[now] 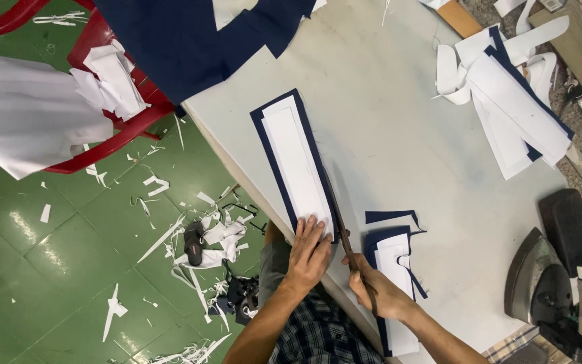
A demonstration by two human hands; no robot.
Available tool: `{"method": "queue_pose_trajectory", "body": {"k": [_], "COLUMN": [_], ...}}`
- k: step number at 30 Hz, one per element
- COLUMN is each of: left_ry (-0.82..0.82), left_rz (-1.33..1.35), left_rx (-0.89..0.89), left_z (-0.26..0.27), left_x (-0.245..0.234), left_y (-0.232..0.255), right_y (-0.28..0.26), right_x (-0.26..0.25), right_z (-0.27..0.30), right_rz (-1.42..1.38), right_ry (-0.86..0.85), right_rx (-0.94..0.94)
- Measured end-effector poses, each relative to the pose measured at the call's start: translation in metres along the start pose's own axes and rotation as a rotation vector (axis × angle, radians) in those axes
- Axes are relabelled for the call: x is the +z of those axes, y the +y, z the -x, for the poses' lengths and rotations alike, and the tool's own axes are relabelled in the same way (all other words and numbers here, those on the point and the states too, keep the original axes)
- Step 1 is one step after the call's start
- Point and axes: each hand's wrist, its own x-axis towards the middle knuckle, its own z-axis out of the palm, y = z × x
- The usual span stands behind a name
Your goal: The person irons a dark blue fabric piece, places white paper templates on it, and uses shears to cut the fabric along the template edges. The person then removes the templates and sets the cut fabric pieces aside.
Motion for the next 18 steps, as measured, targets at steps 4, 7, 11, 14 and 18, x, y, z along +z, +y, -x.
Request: {"method": "queue_pose_trajectory", "body": {"k": [4,7,11,14,18], "left_ry": [-0.015,-0.016,-0.011,-0.02,0.009], "left_rz": [0.002,-0.015,-0.032,0.03,0.059], "left_rx": [-0.015,-0.014,-0.013,-0.025,-0.032], "left_z": [-0.001,-0.002,-0.006,0.002,-0.005], "left_x": [0.0,-0.003,-0.004,-0.002,-0.004], "left_y": [0.0,0.002,0.002,0.0,0.001], "right_y": [-0.014,-0.015,-0.023,-0.02,-0.042], "right_x": [0.0,0.004,-0.005,-0.01,-0.015], "right_z": [-0.006,-0.007,-0.002,-0.004,-0.016], "right_rz": [0.048,0.027,0.033,-0.008,0.067], "right_ry": [0.074,0.131,0.063,-0.005,0.036], "right_rx": [-0.009,-0.009,0.004,-0.031,-0.087]}}
